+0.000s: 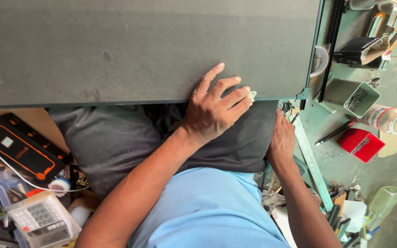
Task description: Attaching metal brackets to the back of a wooden frame using screws and a drill.
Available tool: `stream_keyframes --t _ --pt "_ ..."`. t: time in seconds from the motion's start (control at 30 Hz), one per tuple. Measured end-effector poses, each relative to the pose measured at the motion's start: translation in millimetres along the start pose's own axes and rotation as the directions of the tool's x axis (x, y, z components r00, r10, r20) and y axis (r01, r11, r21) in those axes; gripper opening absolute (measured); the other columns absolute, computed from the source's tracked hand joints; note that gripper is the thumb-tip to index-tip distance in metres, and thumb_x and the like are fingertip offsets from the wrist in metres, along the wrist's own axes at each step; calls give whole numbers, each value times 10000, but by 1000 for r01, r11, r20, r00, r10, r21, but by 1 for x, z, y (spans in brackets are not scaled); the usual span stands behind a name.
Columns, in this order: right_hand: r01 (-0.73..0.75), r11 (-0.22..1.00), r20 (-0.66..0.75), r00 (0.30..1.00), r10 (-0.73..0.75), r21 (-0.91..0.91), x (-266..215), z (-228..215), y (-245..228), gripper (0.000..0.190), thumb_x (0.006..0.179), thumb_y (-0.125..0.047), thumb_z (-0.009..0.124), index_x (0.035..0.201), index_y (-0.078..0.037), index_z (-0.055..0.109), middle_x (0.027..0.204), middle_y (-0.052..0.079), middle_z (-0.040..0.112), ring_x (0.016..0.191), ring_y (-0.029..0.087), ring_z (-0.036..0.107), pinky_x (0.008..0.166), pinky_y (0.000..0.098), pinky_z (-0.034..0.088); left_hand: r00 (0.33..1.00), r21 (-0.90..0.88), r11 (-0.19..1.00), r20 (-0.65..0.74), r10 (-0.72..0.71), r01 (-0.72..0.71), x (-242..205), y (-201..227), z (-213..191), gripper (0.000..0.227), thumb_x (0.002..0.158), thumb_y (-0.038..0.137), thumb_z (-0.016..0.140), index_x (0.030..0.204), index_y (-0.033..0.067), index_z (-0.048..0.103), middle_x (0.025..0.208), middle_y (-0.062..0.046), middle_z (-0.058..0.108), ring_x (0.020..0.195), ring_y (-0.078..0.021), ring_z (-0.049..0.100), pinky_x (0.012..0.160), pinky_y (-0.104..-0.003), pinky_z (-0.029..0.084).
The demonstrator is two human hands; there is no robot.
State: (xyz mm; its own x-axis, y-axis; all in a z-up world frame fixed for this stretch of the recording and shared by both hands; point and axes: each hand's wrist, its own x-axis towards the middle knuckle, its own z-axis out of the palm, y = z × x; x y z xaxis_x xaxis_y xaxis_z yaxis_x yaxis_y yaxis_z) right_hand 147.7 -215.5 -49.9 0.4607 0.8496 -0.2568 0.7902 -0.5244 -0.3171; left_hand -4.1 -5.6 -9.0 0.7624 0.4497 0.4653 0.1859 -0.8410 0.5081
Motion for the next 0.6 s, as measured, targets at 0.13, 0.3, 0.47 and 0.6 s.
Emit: stream_keyframes --t 0.13,0.3,0.47,0.6 --pt "-86 994 28 996 84 63 -1 0 2 598 904 -118 669 1428 28 422 1088 201 665 1000 398 645 890 481 449 1000 2 1000 -3 -7 7 -1 1 2 39 958 196 751 956 183 788 1092 63 728 1132 -167 642 1180 -501 464" --pt "-271 825 -88 929 358 496 -8 5 22 520 934 -25 668 1390 -64 421 1120 143 649 925 279 706 780 378 568 1000 31 999 -7 -8 9 -4 0 2 37 961 182 748 956 179 784 1098 67 725 1145 -161 645 1185 -485 463" --pt "-137 504 -212 791 573 853 -9 -61 28 405 1107 -19 527 1480 -61 373 1170 86 662 925 200 711 705 308 594 1000 21 1000 -5 14 -14 -3 -2 4 37 966 182 747 949 182 780 1087 85 722 1151 -155 646 1198 -471 446" --pt "107 467 -309 872 380 878 -14 -116 -21 416 1125 -37 504 1510 -35 346 1092 79 635 783 127 628 665 273 556 1000 12 1000 -16 16 -16 -9 0 9 55 992 192 740 960 188 784 1109 72 721 1161 -156 630 1205 -472 434"
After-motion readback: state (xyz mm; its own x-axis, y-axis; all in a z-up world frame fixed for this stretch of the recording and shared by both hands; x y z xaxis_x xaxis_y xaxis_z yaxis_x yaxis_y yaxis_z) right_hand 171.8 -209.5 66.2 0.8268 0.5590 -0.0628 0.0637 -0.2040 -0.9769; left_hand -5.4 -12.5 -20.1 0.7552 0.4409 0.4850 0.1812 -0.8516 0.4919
